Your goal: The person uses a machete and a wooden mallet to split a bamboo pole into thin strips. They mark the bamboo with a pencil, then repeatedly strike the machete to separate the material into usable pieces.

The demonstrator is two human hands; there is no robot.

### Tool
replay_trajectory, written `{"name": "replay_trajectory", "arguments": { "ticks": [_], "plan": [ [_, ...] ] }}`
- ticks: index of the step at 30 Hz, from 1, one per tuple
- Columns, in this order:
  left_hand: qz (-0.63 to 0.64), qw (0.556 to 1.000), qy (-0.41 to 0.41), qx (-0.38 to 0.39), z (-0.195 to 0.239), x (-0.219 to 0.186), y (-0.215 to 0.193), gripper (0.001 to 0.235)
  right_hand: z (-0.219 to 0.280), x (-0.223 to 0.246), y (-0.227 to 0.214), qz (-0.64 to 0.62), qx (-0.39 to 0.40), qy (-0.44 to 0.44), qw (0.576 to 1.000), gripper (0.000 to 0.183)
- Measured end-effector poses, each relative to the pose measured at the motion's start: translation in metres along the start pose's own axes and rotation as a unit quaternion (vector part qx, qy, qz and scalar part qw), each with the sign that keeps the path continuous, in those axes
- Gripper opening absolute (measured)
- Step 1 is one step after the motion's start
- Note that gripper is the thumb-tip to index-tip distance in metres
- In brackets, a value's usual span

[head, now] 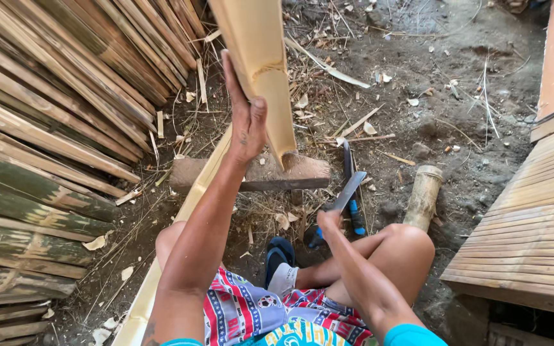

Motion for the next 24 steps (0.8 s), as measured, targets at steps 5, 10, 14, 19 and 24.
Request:
{"name": "replay_trajectory", "arguments": {
  "ticks": [5, 10, 14, 19, 24],
  "plan": [
    [0.032, 0.994, 0.064, 0.083, -0.034, -0.018, -0.002, 0.121, 0.060, 0.136, -0.063, -0.163, 0.059, -0.425, 0.888, 0.067],
    [0.032, 0.992, -0.015, 0.120, -0.052, -0.043, 0.022, 0.129, 0.148, 0.224, -0.120, -0.226, -0.077, -0.621, 0.747, 0.035],
    [-0.042, 0.996, 0.054, 0.055, -0.033, -0.076, 0.028, 0.124, 0.177, 0.229, -0.131, -0.246, -0.094, -0.616, 0.742, 0.014],
    [-0.142, 0.974, 0.163, 0.074, -0.028, -0.135, -0.015, 0.113, 0.204, 0.214, -0.118, -0.233, -0.027, -0.625, 0.744, 0.015],
    [-0.267, 0.960, 0.079, 0.022, -0.004, -0.163, -0.052, 0.109, 0.249, 0.210, -0.081, -0.228, 0.096, -0.621, 0.744, 0.012]
  ]
}}
Point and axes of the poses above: each hand's wrist, its own z-axis away from the middle knuckle, its own y-axis out of the palm, x = y × z, the point moved 2 cm from there along -z, towards the middle knuckle, and after that the axes turned 5 degrees about z, right-handed, at the moved point
